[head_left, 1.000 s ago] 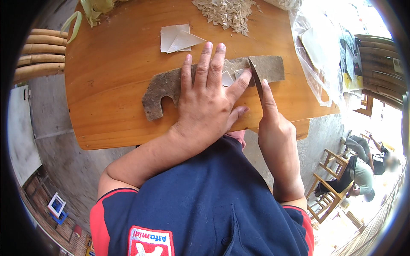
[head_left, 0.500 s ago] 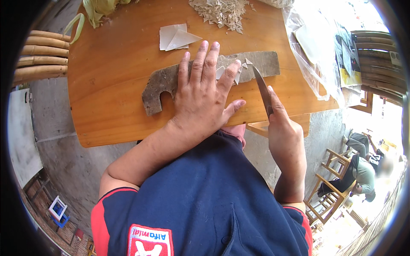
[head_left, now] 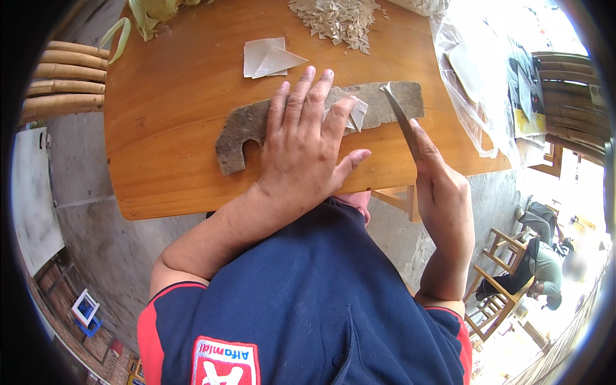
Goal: The person uses a knife to cut a thin, translucent sheet into small triangular pieces on a wooden cutting board. The person repeatedly slices the material and accumulates the cut pieces on the board.
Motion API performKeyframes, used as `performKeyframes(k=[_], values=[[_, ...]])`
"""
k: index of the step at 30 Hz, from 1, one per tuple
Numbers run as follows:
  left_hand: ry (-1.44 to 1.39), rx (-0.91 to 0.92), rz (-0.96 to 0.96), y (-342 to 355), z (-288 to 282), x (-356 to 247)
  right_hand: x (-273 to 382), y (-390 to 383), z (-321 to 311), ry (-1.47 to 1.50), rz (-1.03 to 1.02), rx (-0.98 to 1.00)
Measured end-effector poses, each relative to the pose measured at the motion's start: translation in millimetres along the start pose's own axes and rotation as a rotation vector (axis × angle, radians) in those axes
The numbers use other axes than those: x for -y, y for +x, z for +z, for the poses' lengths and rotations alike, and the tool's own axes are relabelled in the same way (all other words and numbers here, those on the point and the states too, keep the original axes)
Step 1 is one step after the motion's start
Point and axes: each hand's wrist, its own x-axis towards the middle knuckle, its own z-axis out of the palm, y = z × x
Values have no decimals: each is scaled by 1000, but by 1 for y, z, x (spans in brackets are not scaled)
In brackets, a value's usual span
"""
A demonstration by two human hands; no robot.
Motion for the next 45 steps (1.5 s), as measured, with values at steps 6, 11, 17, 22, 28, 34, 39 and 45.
performKeyframes(k=[6, 11, 17, 22, 28, 34, 39, 45], values=[[-43, -10, 11, -1, -1, 2, 10, -7, -2, -10, -55, 74], [-45, 2, 11, 1, -3, 1, 8, -9, -2, -38, -53, 76], [-33, 2, 24, 1, -2, 0, 2, -6, 0, -47, -32, 25], [-44, 13, 28, 1, -3, 1, 4, -5, -4, -63, -55, 43], [-32, 23, 36, 1, -2, 1, 8, -6, -10, -68, 2, 97], [-33, 51, 8, 3, -4, -2, 8, -3, -11, -3, 46, 76], [-13, 47, 10, 3, -3, -3, 13, 0, -3, 114, 60, 47], [-17, 59, 17, 4, -4, -3, 11, 0, 17, 132, 65, 10]])
